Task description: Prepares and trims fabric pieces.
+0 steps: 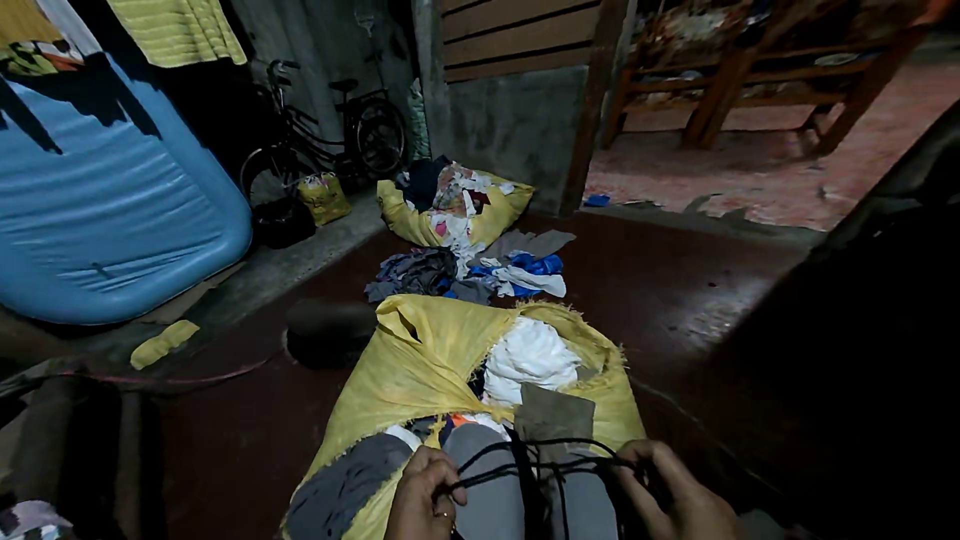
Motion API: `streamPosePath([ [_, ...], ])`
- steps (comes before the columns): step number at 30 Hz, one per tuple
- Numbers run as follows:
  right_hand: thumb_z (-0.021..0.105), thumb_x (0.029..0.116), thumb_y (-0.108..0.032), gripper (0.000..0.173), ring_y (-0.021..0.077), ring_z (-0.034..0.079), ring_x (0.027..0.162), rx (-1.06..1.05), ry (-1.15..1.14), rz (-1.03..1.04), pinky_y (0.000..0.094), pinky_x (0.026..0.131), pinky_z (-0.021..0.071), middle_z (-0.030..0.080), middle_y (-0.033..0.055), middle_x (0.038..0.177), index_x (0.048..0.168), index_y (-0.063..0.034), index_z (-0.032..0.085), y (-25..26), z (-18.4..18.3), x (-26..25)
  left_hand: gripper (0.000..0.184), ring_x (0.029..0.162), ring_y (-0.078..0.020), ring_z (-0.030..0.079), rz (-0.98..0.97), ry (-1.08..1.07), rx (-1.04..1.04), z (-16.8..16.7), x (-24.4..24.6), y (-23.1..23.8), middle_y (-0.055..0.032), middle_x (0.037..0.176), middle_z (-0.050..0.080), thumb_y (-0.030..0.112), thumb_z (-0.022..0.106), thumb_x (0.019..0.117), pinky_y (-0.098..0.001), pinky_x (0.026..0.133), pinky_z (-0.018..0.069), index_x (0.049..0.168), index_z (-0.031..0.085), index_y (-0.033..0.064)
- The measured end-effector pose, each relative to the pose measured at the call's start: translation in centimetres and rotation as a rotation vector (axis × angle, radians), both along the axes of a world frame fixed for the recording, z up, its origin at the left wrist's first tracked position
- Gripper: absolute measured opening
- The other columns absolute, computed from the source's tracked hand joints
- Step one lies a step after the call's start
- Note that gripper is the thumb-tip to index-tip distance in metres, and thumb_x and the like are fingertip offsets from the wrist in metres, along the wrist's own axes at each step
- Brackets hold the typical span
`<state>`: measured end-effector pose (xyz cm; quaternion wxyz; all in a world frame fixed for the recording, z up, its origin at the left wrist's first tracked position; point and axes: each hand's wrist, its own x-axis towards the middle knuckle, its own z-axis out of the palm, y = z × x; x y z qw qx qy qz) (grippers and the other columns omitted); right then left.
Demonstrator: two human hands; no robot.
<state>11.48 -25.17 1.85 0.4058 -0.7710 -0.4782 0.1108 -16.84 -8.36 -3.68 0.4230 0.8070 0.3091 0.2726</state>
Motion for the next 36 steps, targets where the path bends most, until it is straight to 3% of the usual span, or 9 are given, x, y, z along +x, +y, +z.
streamPosePath([
  [4,0.061,0.0927,-0.005,0.02,0.0263,0.066,0.072,0.085,-0.01,-0.013,0.0455,0.063,0.0559,0.068,0.0169,0.091,0.111,0.0041,0.064,-0.5,0.3,-0.7,0.022,0.109,-0.0137,0.064,0.0,0.076,0.1,0.4,0.2,-0.3,-0.0026,0.117,0.067,-0.004,0.062,0.0847,-0.035,0.094,0.0561,0.087,0.075,0.0132],
  [6,0.059,0.0901,-0.002,0.017,0.0232,0.066,0.075,0.147,-0.042,0.023,0.0409,0.065,0.0557,0.069,0.0151,0.093,0.103,0.0025,0.068,-0.5,-0.2,-0.3,0.026,0.109,-0.0152,0.063,-0.024,0.139,0.157,1.0,0.4,-0.4,-0.0023,0.118,0.066,-0.003,0.061,0.0856,-0.0372,0.096,0.0547,0.091,0.077,0.0164],
  [8,0.059,0.0893,0.0,0.016,0.0211,0.07,0.09,0.218,-0.065,0.092,0.0366,0.078,0.0591,0.071,0.0133,0.099,0.096,-0.0016,0.073,-0.4,-1.2,0.6,0.027,0.109,-0.0169,0.063,-0.05,0.175,0.21,1.3,0.6,-0.3,-0.0025,0.118,0.066,-0.001,0.061,0.0868,-0.0385,0.095,0.0549,0.095,0.078,0.0193],
  [11,0.057,0.091,0.002,0.023,0.0191,0.069,0.102,0.242,-0.007,0.169,0.0348,0.089,0.0579,0.073,0.0107,0.106,0.099,-0.0061,0.077,-0.7,-0.6,1.5,0.028,0.107,-0.0188,0.064,-0.082,0.216,0.259,1.5,0.6,0.1,-0.0026,0.116,0.067,0.001,0.064,0.0871,-0.0404,0.091,0.0562,0.1,0.077,0.0227],
  [14,0.058,0.0931,-0.002,0.026,0.0143,0.069,0.098,0.242,0.084,0.216,0.0314,0.085,0.0583,0.073,0.0058,0.107,0.105,-0.0102,0.079,-1.1,0.1,2.1,0.034,0.109,-0.0198,0.064,-0.144,0.228,0.246,2.6,0.5,0.4,-0.0026,0.12,0.066,0.001,0.061,0.0859,-0.0424,0.093,0.056,0.107,0.078,0.0216],
  [20,0.066,0.0914,-0.003,0.021,0.0124,0.068,0.086,0.268,0.266,0.263,0.0295,0.073,0.058,0.073,0.0068,0.103,0.109,-0.0058,0.077,-1.7,2.3,2.0,0.037,0.121,-0.0195,0.06,-0.29,0.242,0.178,4.3,0.9,1.5,0.0004,0.136,0.063,0.01,0.062,0.0913,-0.046,0.103,0.0497,0.123,0.075,0.0218],
  [26,0.07,0.0912,-0.001,0.02,0.0133,0.07,0.087,0.275,0.36,0.276,0.0331,0.077,0.0599,0.075,0.0076,0.102,0.111,0.0014,0.072,-1.8,3.9,1.5,0.033,0.124,-0.02,0.058,-0.383,0.291,0.166,5.6,2.5,3.1,0.0009,0.135,0.062,0.025,0.069,0.095,-0.0472,0.106,0.0482,0.127,0.074,0.0276],
  [31,0.068,0.0918,-0.001,0.019,0.0114,0.068,0.084,0.295,0.351,0.281,0.0305,0.074,0.058,0.074,0.0076,0.101,0.111,0.0022,0.072,-1.9,4.0,1.6,0.041,0.129,-0.0242,0.056,-0.421,0.355,0.321,6.5,4.5,2.9,0.0009,0.142,0.061,0.006,0.061,0.0939,-0.0484,0.106,0.0471,0.124,0.075,0.03],
  [36,0.062,0.0939,0.002,0.02,0.0134,0.069,0.086,0.24,0.406,0.301,0.0333,0.076,0.059,0.074,0.0093,0.103,0.112,0.0028,0.071,-2.4,5.0,1.5,0.037,0.118,-0.0232,0.062,-0.363,0.358,0.409,7.0,5.7,2.5,-0.0015,0.123,0.068,0.002,0.061,0.0948,-0.0469,0.1,0.0528,0.122,0.074,0.0243],
])
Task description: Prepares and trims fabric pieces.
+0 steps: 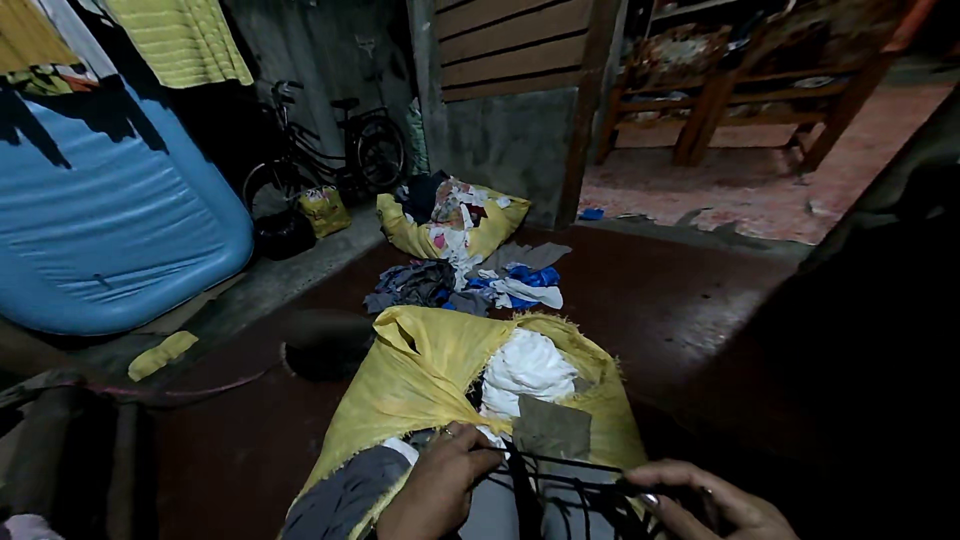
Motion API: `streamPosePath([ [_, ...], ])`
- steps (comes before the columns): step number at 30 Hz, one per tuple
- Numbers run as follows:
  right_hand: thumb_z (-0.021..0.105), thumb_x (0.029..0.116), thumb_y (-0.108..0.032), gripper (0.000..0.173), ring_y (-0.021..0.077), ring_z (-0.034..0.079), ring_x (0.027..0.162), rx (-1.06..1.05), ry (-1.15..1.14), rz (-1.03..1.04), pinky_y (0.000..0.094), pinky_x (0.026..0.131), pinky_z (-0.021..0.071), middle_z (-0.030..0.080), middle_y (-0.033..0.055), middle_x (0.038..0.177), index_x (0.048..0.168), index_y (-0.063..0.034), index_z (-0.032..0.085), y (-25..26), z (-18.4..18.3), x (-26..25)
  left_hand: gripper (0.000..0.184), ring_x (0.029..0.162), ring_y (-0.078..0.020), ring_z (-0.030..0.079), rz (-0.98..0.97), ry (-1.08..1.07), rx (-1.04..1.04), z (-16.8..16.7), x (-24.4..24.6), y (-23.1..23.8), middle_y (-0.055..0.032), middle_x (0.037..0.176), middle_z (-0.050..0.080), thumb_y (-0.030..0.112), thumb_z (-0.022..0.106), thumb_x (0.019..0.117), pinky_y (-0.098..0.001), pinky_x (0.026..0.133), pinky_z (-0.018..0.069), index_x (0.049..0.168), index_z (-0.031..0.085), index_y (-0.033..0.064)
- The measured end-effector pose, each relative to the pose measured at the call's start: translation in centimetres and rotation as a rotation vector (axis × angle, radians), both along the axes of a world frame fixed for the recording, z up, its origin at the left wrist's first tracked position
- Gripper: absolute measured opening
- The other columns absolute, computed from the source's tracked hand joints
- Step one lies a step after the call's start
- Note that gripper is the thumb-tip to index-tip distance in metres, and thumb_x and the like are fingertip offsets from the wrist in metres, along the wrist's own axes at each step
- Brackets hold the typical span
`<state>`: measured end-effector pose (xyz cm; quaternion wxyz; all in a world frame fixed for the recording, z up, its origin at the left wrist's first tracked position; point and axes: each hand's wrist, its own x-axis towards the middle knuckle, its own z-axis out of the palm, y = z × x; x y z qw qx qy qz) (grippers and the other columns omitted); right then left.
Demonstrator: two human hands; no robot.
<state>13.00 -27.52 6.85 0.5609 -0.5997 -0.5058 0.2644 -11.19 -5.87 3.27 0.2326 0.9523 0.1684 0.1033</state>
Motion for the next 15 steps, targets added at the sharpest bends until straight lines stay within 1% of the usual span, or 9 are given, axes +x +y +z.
streamPosePath([
  [2,0.062,0.0936,0.002,0.021,0.0128,0.068,0.084,0.001,0.016,0.011,0.0322,0.075,0.0578,0.074,0.0091,0.101,0.113,0.0035,0.071,-0.1,0.3,-0.2,0.047,0.117,-0.0238,0.063,0.003,-0.063,-0.104,0.8,-0.1,-0.3,-0.0056,0.123,0.068,-0.004,0.061,0.0918,-0.0456,0.1,0.0535,0.13,0.07,0.0221],
  [3,0.061,0.0933,0.003,0.022,0.0124,0.068,0.083,0.001,0.02,0.021,0.0316,0.075,0.0575,0.074,0.009,0.101,0.113,0.0037,0.07,-0.1,0.6,-0.3,0.054,0.114,-0.0237,0.064,0.001,-0.097,-0.174,1.3,-0.3,-0.4,-0.0076,0.121,0.067,-0.008,0.06,0.0885,-0.0452,0.099,0.0543,0.134,0.068,0.0214],
  [4,0.061,0.0933,0.003,0.022,0.0121,0.068,0.083,0.001,0.026,0.033,0.0311,0.074,0.0575,0.074,0.0087,0.101,0.114,0.0035,0.07,-0.1,0.8,-0.3,0.057,0.107,-0.0219,0.065,-0.002,-0.124,-0.24,2.0,-0.4,-0.6,-0.0081,0.116,0.067,-0.009,0.059,0.0884,-0.043,0.095,0.0558,0.135,0.068,0.0216],
  [5,0.061,0.0933,0.003,0.023,0.0117,0.068,0.082,0.001,0.029,0.043,0.0306,0.073,0.0574,0.074,0.0085,0.1,0.114,0.0032,0.07,-0.1,0.9,-0.3,0.051,0.1,-0.0183,0.065,-0.009,-0.145,-0.302,2.6,-0.6,-0.7,-0.0066,0.11,0.067,-0.007,0.057,0.0917,-0.0394,0.091,0.0572,0.133,0.069,0.0218],
  [7,0.061,0.0939,0.002,0.022,0.0125,0.069,0.086,-0.001,0.032,0.075,0.0316,0.077,0.0585,0.074,0.0085,0.102,0.114,0.003,0.07,0.0,1.1,-0.2,0.039,0.094,-0.0141,0.065,-0.039,-0.163,-0.416,3.8,-1.0,-0.6,-0.0048,0.103,0.068,-0.004,0.055,0.0929,-0.0341,0.085,0.0568,0.119,0.075,0.0176],
  [8,0.062,0.0941,0.001,0.022,0.0129,0.07,0.088,0.003,0.034,0.099,0.0319,0.078,0.0589,0.074,0.0084,0.103,0.114,0.0027,0.07,0.1,1.3,-0.2,0.033,0.094,-0.0133,0.064,-0.067,-0.166,-0.469,4.4,-1.3,-0.5,-0.0044,0.102,0.068,-0.003,0.055,0.0931,-0.0328,0.085,0.0555,0.112,0.077,0.0141],
  [10,0.064,0.0944,-0.002,0.02,0.0125,0.069,0.086,0.017,0.041,0.154,0.0309,0.076,0.0585,0.074,0.0077,0.102,0.113,0.0017,0.071,0.2,1.4,0.0,0.023,0.096,-0.0128,0.064,-0.135,-0.177,-0.569,5.8,-1.6,-0.2,-0.0049,0.102,0.069,-0.002,0.057,0.0934,-0.0318,0.086,0.055,0.101,0.077,0.0073],
  [13,0.067,0.0946,-0.012,0.019,0.0083,0.063,0.08,0.038,0.044,0.276,0.0263,0.07,0.0532,0.07,0.0059,0.099,0.109,-0.0001,0.072,0.1,1.5,0.2,0.011,0.095,-0.0126,0.064,-0.273,-0.235,-0.714,7.1,-2.4,0.6,-0.0062,0.101,0.069,0.0,0.063,0.0913,-0.03,0.084,0.055,0.095,0.073,0.0022],
  [15,0.07,0.0942,-0.021,0.024,0.0077,0.062,0.082,0.045,0.043,0.357,0.0248,0.069,0.0519,0.069,0.006,0.099,0.106,-0.0008,0.073,0.1,1.5,0.4,0.008,0.092,-0.0105,0.064,-0.39,-0.235,-0.796,7.7,-3.1,1.3,-0.0059,0.101,0.068,0.005,0.066,0.0911,-0.0271,0.08,0.0551,0.096,0.072,0.002],
])
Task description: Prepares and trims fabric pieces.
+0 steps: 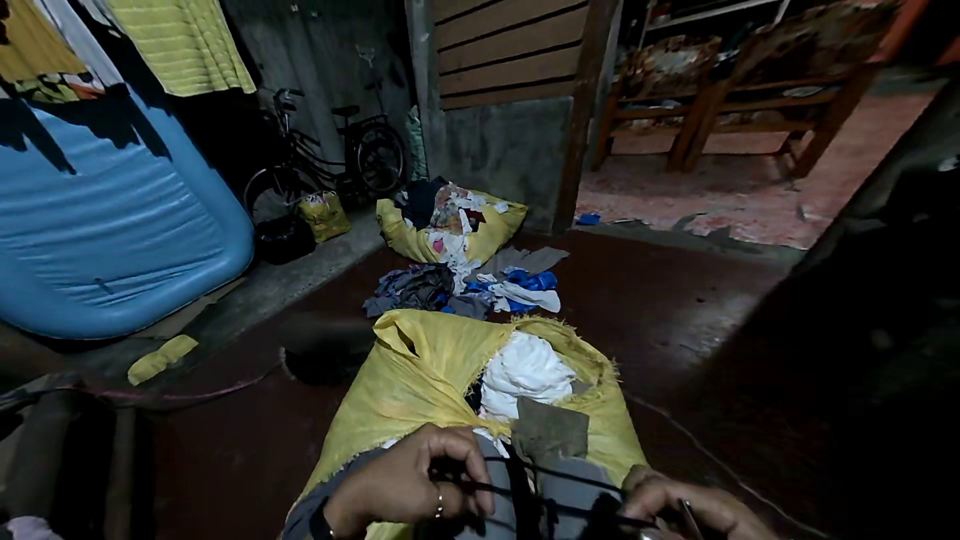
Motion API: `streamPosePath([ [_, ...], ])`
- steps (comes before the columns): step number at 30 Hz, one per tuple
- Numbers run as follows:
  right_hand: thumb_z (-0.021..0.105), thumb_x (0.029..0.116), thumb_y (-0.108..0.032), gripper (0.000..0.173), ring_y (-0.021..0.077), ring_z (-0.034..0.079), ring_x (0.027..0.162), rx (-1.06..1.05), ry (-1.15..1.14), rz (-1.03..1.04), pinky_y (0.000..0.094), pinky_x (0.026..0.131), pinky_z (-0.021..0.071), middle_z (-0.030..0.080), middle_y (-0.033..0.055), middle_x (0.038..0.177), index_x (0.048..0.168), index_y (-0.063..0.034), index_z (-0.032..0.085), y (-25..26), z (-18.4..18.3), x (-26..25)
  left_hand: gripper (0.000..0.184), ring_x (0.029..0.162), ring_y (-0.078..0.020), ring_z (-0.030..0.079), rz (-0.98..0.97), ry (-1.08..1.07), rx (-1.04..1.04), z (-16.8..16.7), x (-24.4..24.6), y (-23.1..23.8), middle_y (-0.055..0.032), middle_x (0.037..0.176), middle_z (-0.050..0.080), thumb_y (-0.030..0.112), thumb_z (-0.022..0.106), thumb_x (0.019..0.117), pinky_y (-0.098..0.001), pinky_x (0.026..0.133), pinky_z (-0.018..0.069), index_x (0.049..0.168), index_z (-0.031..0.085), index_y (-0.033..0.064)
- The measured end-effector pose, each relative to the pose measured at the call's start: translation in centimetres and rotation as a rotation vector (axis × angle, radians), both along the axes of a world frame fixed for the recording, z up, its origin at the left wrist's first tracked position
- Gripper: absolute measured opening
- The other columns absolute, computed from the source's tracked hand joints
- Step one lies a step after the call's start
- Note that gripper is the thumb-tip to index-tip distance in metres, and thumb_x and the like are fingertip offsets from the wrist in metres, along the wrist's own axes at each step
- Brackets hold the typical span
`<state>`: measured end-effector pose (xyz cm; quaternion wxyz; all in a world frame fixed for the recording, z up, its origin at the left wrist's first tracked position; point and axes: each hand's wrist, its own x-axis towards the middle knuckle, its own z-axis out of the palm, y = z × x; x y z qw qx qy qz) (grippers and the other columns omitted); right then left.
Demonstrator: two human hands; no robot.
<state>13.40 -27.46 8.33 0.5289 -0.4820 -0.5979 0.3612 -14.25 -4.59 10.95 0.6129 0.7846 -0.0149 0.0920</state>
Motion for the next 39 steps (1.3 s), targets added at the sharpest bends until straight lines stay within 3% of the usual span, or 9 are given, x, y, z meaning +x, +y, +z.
streamPosePath([
  [4,0.07,0.0915,-0.021,0.025,0.0093,0.062,0.086,-0.035,-0.025,0.059,0.0249,0.071,0.0515,0.067,0.0088,0.1,0.101,0.0024,0.072,-0.4,1.2,-0.1,0.021,0.093,-0.0097,0.063,-0.172,-0.035,-0.107,0.3,-1.2,0.9,-0.0059,0.105,0.066,0.021,0.068,0.0935,-0.0258,0.08,0.0534,0.099,0.071,0.0015],
  [7,0.072,0.089,-0.024,0.029,0.0104,0.062,0.091,-0.054,-0.014,0.088,0.0255,0.075,0.0518,0.066,0.0103,0.103,0.098,0.004,0.071,-0.7,2.2,-0.1,0.032,0.1,-0.0118,0.063,-0.192,-0.076,-0.184,0.0,-1.7,1.2,-0.0064,0.106,0.068,0.034,0.069,0.0953,-0.0291,0.088,0.0513,0.098,0.071,0.0024],
  [12,0.074,0.0848,-0.024,0.032,0.0112,0.061,0.091,-0.061,0.015,0.15,0.0254,0.074,0.0517,0.064,0.0115,0.104,0.098,0.0049,0.071,-0.7,2.5,-0.4,0.036,0.11,-0.023,0.064,-0.24,-0.112,-0.357,-1.1,-2.1,1.3,-0.0138,0.117,0.067,0.036,0.066,0.0954,-0.0409,0.099,0.0511,0.102,0.071,0.0009],
  [17,0.076,0.0841,-0.025,0.033,0.0114,0.059,0.092,-0.083,-0.009,0.169,0.0246,0.074,0.0504,0.061,0.0113,0.104,0.098,0.0051,0.071,-1.0,3.0,-0.5,0.036,0.109,-0.017,0.062,-0.228,-0.109,-0.327,-1.7,-2.5,1.0,-0.0112,0.118,0.067,0.038,0.069,0.0932,-0.0338,0.094,0.0493,0.097,0.073,0.0021],
  [22,0.076,0.082,-0.024,0.033,0.0115,0.058,0.091,-0.08,-0.04,0.179,0.0252,0.073,0.0489,0.061,0.0109,0.102,0.097,0.0051,0.072,-1.5,3.5,-0.6,0.031,0.106,-0.016,0.063,-0.237,-0.089,-0.304,-1.6,-2.9,0.8,-0.0106,0.119,0.067,0.032,0.076,0.0891,-0.0323,0.091,0.0522,0.098,0.072,0.0023],
  [29,0.078,0.0815,-0.025,0.035,0.012,0.058,0.093,-0.086,-0.055,0.194,0.025,0.074,0.0499,0.061,0.013,0.108,0.098,0.0045,0.072,-2.2,4.2,-1.1,0.031,0.108,-0.0134,0.062,-0.214,-0.065,-0.227,-1.2,-3.4,0.3,-0.0088,0.123,0.065,0.032,0.081,0.0854,-0.0297,0.089,0.0531,0.097,0.073,0.0038],
  [33,0.077,0.0839,-0.024,0.033,0.011,0.059,0.091,-0.07,-0.048,0.213,0.0242,0.072,0.0509,0.062,0.0132,0.112,0.102,0.0037,0.073,-2.1,3.5,-0.8,0.022,0.11,-0.0144,0.062,-0.189,-0.09,-0.289,-1.6,-3.6,0.4,-0.0087,0.126,0.065,0.021,0.081,0.0843,-0.0311,0.091,0.0517,0.098,0.073,0.0064],
  [39,0.077,0.0885,-0.019,0.023,0.0113,0.063,0.093,-0.084,0.004,0.189,0.0249,0.075,0.0552,0.065,0.0099,0.112,0.101,-0.0001,0.074,-1.5,1.6,-0.3,0.018,0.115,-0.0261,0.065,-0.057,-0.083,-0.492,-3.0,-3.4,0.5,-0.0122,0.128,0.066,0.003,0.069,0.0897,-0.0454,0.099,0.0533,0.106,0.072,0.0099],
])
